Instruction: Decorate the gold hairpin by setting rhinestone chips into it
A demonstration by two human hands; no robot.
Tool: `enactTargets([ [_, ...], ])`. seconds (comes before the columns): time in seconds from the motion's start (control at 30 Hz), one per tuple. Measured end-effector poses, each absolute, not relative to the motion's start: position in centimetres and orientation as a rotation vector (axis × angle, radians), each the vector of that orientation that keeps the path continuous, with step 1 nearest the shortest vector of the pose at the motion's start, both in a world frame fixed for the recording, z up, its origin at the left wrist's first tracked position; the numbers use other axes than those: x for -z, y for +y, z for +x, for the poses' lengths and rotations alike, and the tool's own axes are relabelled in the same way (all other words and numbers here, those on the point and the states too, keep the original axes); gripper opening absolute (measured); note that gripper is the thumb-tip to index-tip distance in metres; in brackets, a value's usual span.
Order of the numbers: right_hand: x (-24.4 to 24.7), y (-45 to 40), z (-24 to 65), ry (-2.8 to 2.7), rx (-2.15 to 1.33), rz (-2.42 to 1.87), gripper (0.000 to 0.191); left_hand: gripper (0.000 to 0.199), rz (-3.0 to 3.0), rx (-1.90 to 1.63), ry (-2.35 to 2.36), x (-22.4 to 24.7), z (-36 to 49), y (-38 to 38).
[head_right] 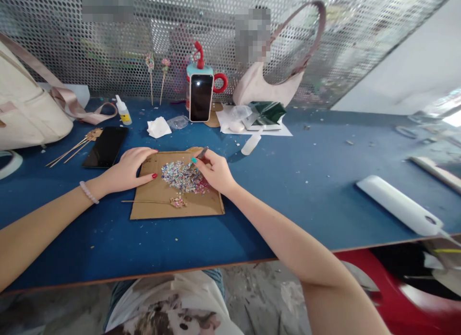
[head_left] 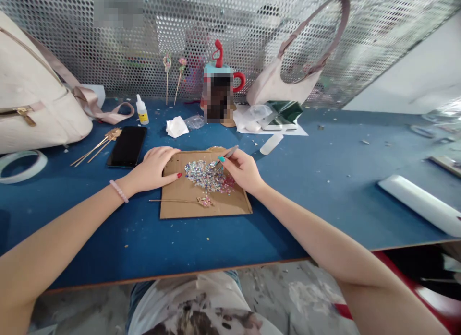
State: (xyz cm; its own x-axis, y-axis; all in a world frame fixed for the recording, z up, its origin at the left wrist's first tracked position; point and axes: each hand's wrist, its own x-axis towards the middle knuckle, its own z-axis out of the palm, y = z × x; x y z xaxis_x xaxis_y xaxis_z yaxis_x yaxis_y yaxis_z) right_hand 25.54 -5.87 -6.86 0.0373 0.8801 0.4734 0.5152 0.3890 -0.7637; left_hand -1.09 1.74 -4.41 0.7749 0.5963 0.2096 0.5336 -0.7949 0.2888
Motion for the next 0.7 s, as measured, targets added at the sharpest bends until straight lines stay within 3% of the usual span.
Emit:
enactTargets([
  [0.37,5.0,-7.4,26.1,-1.807,-0.43,-1.213,0.013,0.057,2.784,-0.482,0.92,4.4,-1.7,0.6],
  [0.6,4.1,-8.5,26.1,-1.964,-0.33,-1.185,0.011,0.025,2.863,-0.354,0.564,3.1,-1.4,-1.4],
  [0.7,4.1,-8.6,26.0,-2.042,-0.271,-1.143,0.012,0.022,2.884,-0.226,0.333,2.8,-1.0,-2.5],
])
